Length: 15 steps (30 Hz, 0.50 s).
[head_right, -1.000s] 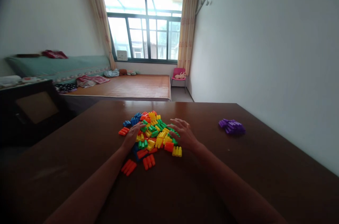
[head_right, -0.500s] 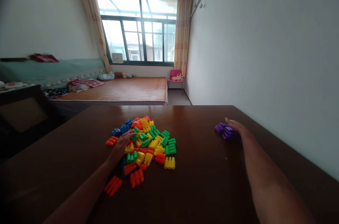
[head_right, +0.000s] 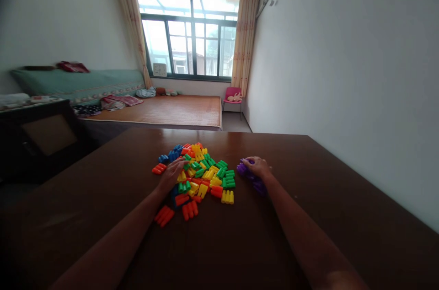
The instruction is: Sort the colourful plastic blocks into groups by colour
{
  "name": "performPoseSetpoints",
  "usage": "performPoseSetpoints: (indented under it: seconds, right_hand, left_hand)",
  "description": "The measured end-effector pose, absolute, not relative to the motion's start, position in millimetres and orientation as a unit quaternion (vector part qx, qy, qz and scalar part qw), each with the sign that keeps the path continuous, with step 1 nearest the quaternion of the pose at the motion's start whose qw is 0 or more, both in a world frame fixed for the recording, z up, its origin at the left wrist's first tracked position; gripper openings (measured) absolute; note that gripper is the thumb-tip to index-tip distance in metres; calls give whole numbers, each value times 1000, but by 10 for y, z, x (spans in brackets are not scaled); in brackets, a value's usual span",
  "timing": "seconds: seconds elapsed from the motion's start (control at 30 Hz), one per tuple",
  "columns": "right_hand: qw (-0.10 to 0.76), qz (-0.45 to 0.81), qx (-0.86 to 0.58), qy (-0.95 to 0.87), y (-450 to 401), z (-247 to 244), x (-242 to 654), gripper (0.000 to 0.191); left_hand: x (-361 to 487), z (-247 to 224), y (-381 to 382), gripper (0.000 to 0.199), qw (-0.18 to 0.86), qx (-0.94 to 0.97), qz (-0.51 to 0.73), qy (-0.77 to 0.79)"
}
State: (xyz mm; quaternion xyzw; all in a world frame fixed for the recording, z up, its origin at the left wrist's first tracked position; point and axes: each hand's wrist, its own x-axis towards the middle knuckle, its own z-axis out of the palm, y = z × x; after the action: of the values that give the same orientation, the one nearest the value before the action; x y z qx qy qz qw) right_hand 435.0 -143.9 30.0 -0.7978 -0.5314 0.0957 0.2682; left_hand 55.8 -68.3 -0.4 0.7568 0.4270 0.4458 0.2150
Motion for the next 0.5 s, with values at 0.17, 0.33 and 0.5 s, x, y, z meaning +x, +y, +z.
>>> performPoseSetpoints:
  seconds: [0.17,0.33,0.5]
  right_hand:
    - [257,112,-774,-568,-1222,248,3479,52]
    - [283,110,-733,-608,-958,229,2949,51]
    - [361,155,-685,-613,-770,208,2569,38]
  left_hand:
    - [604,-28,-712,47,169,776,436,424]
    - [671,-121,-708,37,127,776,435,439]
    - [707,-165,-694,33,134,751,443,472]
